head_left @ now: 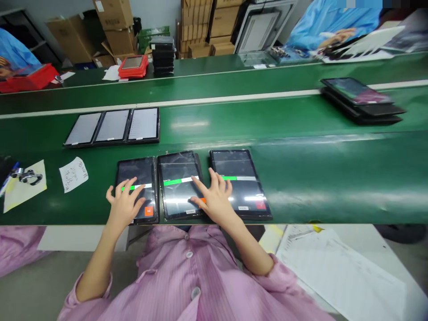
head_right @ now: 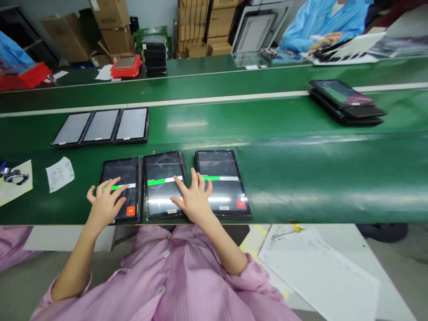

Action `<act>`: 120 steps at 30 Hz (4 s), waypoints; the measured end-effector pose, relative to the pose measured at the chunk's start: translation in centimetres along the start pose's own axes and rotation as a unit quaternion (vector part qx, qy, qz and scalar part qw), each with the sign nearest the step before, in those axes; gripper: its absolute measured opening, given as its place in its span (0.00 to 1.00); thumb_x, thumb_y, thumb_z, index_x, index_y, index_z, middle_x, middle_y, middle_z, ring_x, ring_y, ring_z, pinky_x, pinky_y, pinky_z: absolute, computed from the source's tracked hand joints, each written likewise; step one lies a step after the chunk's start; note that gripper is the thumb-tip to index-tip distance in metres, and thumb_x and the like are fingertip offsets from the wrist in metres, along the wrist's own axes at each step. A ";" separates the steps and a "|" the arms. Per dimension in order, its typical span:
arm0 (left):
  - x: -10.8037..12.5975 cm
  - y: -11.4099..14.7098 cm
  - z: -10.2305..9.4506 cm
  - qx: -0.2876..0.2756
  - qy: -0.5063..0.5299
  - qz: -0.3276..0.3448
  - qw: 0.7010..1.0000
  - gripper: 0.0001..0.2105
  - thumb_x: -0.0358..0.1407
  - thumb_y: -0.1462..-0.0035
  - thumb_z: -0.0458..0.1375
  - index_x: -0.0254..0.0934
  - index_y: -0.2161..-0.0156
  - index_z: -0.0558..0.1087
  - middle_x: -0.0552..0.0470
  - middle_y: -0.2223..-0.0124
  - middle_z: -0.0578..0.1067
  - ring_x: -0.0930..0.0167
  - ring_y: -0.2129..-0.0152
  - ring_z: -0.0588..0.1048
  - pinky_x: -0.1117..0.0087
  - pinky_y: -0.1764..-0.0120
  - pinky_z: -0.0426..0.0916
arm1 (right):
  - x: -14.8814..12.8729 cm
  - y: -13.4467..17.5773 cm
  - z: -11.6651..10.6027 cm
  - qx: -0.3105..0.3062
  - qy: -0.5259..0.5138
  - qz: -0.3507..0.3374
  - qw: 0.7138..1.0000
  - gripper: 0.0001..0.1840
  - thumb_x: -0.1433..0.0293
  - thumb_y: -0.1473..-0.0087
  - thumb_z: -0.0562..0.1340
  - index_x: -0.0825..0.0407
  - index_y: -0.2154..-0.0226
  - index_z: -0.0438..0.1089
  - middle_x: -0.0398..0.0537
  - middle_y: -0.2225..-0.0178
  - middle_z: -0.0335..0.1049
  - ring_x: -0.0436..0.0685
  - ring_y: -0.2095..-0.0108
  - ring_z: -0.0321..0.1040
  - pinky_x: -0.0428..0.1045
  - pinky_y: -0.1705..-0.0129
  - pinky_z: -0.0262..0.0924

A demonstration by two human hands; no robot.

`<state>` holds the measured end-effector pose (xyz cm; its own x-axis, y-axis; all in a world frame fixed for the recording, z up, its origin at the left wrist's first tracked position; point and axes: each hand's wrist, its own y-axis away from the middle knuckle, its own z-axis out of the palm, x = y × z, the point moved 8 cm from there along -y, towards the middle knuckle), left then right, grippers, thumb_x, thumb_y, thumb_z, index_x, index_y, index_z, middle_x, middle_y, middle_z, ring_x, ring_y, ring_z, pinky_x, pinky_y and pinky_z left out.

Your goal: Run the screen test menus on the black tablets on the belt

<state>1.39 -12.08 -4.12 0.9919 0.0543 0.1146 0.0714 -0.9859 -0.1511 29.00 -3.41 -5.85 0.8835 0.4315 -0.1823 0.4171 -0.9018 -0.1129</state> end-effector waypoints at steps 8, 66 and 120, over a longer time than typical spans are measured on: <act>-3.5 2.1 -1.3 0.051 0.024 -0.088 0.995 0.25 0.50 0.32 0.38 0.49 0.35 0.64 0.41 0.35 0.65 0.53 0.40 0.62 0.41 0.40 0.44 | 6.7 0.6 -1.5 0.051 -0.003 0.123 0.991 0.29 0.50 0.38 0.55 0.38 0.37 0.64 0.59 0.31 0.45 0.78 0.35 0.45 0.80 0.40 0.41; 13.4 -17.5 4.9 -0.268 0.014 0.252 0.930 0.32 0.43 0.39 0.59 0.48 0.32 0.57 0.37 0.29 0.53 0.48 0.34 0.57 0.49 0.38 0.53 | 26.0 -2.3 2.1 0.117 -0.556 0.176 0.804 0.21 0.60 0.54 0.67 0.44 0.55 0.70 0.41 0.66 0.69 0.52 0.69 0.64 0.48 0.64 0.63; -12.9 5.8 -0.1 0.122 0.416 -0.357 0.827 0.31 0.60 0.45 0.56 0.41 0.44 0.68 0.43 0.47 0.75 0.57 0.49 0.73 0.53 0.47 0.67 | 26.2 -1.6 2.5 0.146 -0.545 0.214 0.797 0.25 0.59 0.59 0.72 0.44 0.57 0.72 0.43 0.65 0.71 0.55 0.66 0.68 0.51 0.61 0.67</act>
<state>-11.04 -18.51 -6.37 0.2788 0.3817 0.8813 0.7285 -0.6819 0.0649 51.00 9.38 -12.85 0.1544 -0.0066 -0.9880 -0.0807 -0.9967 -0.0060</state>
